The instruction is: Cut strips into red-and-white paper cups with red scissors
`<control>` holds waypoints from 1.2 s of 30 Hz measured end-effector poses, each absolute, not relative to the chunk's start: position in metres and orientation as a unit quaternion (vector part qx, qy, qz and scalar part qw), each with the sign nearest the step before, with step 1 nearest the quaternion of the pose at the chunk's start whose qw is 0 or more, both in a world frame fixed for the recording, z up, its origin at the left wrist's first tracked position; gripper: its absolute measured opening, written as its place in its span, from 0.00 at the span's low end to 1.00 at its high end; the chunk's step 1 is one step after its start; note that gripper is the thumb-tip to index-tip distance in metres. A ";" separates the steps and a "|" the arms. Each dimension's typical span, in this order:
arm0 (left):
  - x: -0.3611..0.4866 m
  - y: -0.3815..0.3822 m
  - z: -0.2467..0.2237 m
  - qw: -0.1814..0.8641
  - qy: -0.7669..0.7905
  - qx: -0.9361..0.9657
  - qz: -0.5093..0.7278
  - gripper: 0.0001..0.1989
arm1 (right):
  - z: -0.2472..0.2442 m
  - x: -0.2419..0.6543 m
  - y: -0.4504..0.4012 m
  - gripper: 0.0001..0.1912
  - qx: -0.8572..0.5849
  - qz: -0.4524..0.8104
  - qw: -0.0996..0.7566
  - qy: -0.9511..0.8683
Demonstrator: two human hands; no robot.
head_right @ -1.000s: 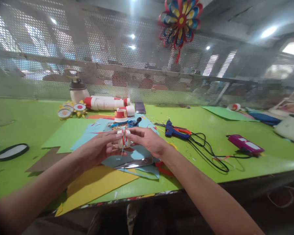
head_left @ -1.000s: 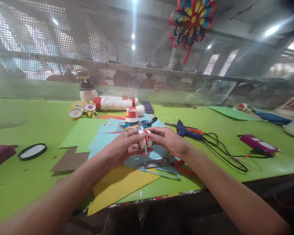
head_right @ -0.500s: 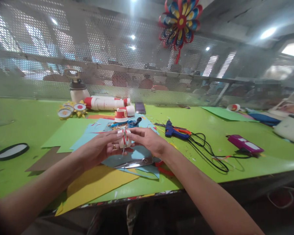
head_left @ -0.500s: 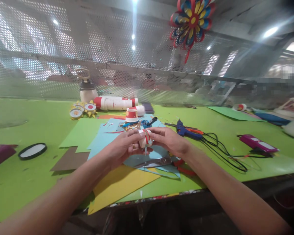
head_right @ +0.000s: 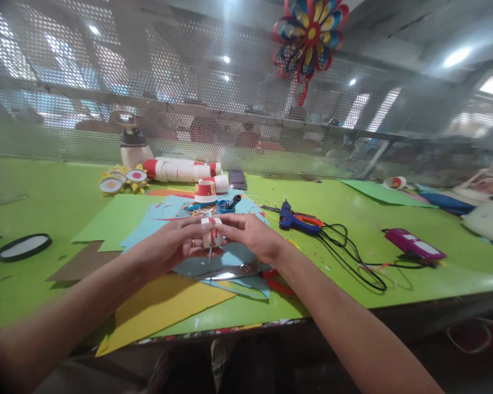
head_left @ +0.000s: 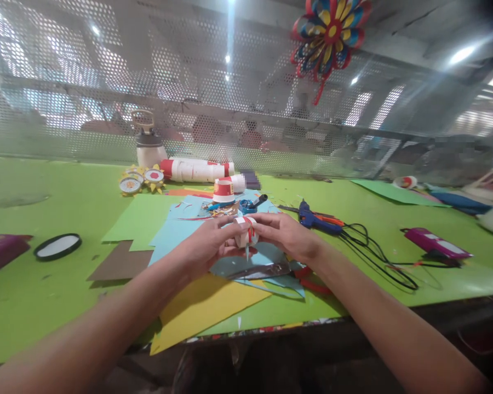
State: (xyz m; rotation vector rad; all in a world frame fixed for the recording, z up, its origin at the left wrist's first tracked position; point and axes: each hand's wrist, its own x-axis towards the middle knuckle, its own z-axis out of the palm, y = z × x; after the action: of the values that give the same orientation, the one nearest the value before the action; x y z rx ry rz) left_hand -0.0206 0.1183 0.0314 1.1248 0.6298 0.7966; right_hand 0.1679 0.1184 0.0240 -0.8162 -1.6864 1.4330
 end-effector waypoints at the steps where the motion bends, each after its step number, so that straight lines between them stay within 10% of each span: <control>1: -0.021 0.118 0.032 0.727 0.287 0.507 0.364 0.17 | 0.024 0.168 0.118 0.19 -0.320 0.562 0.380 -0.661; 12: -0.018 0.117 0.030 0.721 0.288 0.504 0.379 0.13 | 0.027 0.167 0.117 0.19 -0.317 0.528 0.367 -0.697; 36: -0.015 0.114 0.030 0.636 0.361 0.544 0.411 0.38 | 0.031 0.171 0.116 0.20 -0.338 0.516 0.389 -0.684</control>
State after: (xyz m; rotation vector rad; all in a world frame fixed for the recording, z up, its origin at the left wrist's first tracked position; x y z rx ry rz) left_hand -0.0148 0.1139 0.0301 1.2425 0.8249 0.9384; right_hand 0.1705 0.1164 0.0310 -0.8600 -1.7385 1.3122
